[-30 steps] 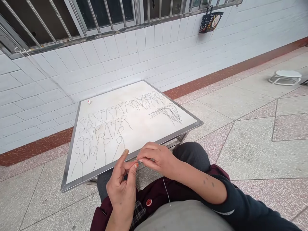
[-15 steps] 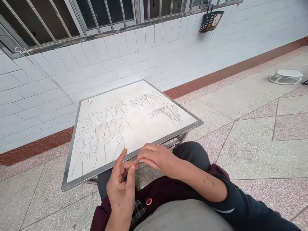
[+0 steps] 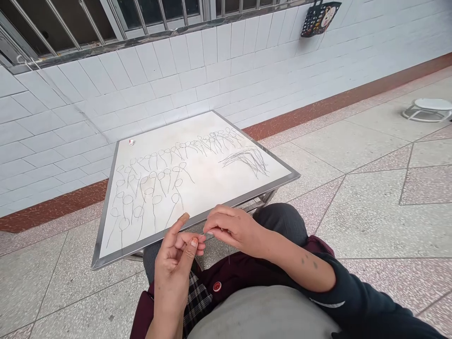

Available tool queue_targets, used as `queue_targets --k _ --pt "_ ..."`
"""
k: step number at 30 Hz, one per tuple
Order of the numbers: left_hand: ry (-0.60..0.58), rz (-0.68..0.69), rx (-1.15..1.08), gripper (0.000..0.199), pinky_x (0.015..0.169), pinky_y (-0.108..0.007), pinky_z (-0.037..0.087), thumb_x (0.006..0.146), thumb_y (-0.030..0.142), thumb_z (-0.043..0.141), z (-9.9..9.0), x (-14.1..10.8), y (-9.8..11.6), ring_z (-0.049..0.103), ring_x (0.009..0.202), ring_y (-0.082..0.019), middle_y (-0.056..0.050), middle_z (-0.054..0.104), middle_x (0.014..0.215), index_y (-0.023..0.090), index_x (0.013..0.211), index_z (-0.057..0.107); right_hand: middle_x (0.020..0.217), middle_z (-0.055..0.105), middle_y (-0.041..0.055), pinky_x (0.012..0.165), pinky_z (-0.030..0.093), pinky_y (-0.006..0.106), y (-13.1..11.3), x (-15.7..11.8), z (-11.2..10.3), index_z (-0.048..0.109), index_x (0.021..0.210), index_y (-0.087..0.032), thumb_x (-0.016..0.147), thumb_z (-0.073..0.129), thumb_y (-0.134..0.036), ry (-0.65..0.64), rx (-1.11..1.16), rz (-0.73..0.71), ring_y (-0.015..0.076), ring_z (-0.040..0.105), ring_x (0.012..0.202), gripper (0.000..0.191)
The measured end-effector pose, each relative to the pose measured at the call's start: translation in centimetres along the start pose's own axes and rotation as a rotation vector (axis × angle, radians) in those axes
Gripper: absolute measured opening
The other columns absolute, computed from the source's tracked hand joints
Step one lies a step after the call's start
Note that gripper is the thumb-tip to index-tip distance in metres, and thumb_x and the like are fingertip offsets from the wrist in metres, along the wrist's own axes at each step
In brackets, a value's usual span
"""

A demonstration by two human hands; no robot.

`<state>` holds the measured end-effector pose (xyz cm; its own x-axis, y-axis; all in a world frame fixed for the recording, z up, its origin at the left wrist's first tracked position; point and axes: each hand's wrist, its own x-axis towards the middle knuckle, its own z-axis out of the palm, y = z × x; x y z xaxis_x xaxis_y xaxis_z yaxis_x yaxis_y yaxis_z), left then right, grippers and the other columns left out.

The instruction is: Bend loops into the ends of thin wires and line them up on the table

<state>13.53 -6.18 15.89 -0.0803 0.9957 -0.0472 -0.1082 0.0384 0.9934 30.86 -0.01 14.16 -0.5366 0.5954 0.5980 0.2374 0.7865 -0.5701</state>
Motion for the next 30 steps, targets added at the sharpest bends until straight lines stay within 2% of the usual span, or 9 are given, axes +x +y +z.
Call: queue_targets --k 3,8,11,19,23,27,30 --pt "-0.084 -0.074 -0.056 0.055 0.07 -0.022 0.046 0.081 0.027 0.066 -0.7 0.2 -0.5 0.055 0.072 -0.01 -0.003 0.068 0.09 0.023 0.133 0.048 0.092 0.06 0.0059 0.074 0.048 0.024 0.1 0.0 -0.2 0.061 0.097 -0.017 0.094 0.047 -0.015 -0.04 0.003 0.0 0.0127 0.056 0.085 0.015" --pt "-0.118 -0.116 -0.053 0.056 0.068 -0.021 0.045 0.08 0.027 0.067 -1.0 0.2 -0.8 0.054 0.07 -0.01 -0.002 0.068 0.087 0.024 0.133 0.048 0.092 0.06 0.0062 0.076 0.046 0.026 0.4 -0.1 -0.4 0.063 0.095 -0.017 0.095 0.045 -0.016 -0.086 -0.013 -0.038 0.0141 0.054 0.087 0.018" --pt "-0.103 -0.119 -0.053 0.054 0.071 -0.022 0.046 0.08 0.027 0.067 -0.8 0.1 -0.8 0.054 0.07 -0.01 -0.001 0.067 0.081 0.024 0.131 0.05 0.091 0.06 0.0059 0.075 0.045 0.026 0.7 0.0 -0.3 0.063 0.094 -0.018 0.096 0.043 -0.019 -0.08 -0.022 -0.057 0.0142 0.053 0.085 0.02" --pt "-0.045 -0.118 -0.077 0.056 0.067 -0.021 0.046 0.075 0.028 0.071 -0.6 0.4 -0.9 0.056 0.07 -0.011 -0.002 0.069 0.081 0.022 0.128 0.053 0.092 0.061 0.0056 0.077 0.047 0.026 1.0 0.1 0.0 0.062 0.097 -0.018 0.095 0.045 -0.018 -0.079 0.035 -0.025 0.0138 0.054 0.088 0.018" --pt "-0.024 -0.134 -0.114 0.057 0.065 -0.019 0.045 0.075 0.027 0.072 -0.8 0.4 -0.7 0.055 0.072 -0.011 -0.002 0.069 0.083 0.022 0.129 0.052 0.091 0.061 0.0057 0.077 0.048 0.025 1.1 0.1 -0.1 0.061 0.1 -0.017 0.095 0.047 -0.017 -0.013 0.046 0.01 0.0133 0.056 0.087 0.015" --pt "-0.044 -0.149 -0.133 0.055 0.063 -0.02 0.044 0.076 0.028 0.07 -0.7 0.2 -0.5 0.051 0.065 -0.009 -0.002 0.067 0.084 0.022 0.128 0.053 0.091 0.061 0.006 0.077 0.05 0.026 1.2 0.0 -0.3 0.062 0.1 -0.018 0.095 0.046 -0.017 0.027 0.013 0.023 0.0135 0.057 0.087 0.017" --pt "-0.083 -0.144 -0.107 0.053 0.065 -0.021 0.044 0.079 0.028 0.068 -0.6 0.2 -0.5 0.054 0.071 -0.011 -0.001 0.065 0.081 0.024 0.129 0.052 0.09 0.058 0.0058 0.072 0.049 0.024 1.1 -0.2 -0.3 0.064 0.099 -0.018 0.095 0.047 -0.019 0.012 -0.006 0.04 0.0126 0.057 0.083 0.018"
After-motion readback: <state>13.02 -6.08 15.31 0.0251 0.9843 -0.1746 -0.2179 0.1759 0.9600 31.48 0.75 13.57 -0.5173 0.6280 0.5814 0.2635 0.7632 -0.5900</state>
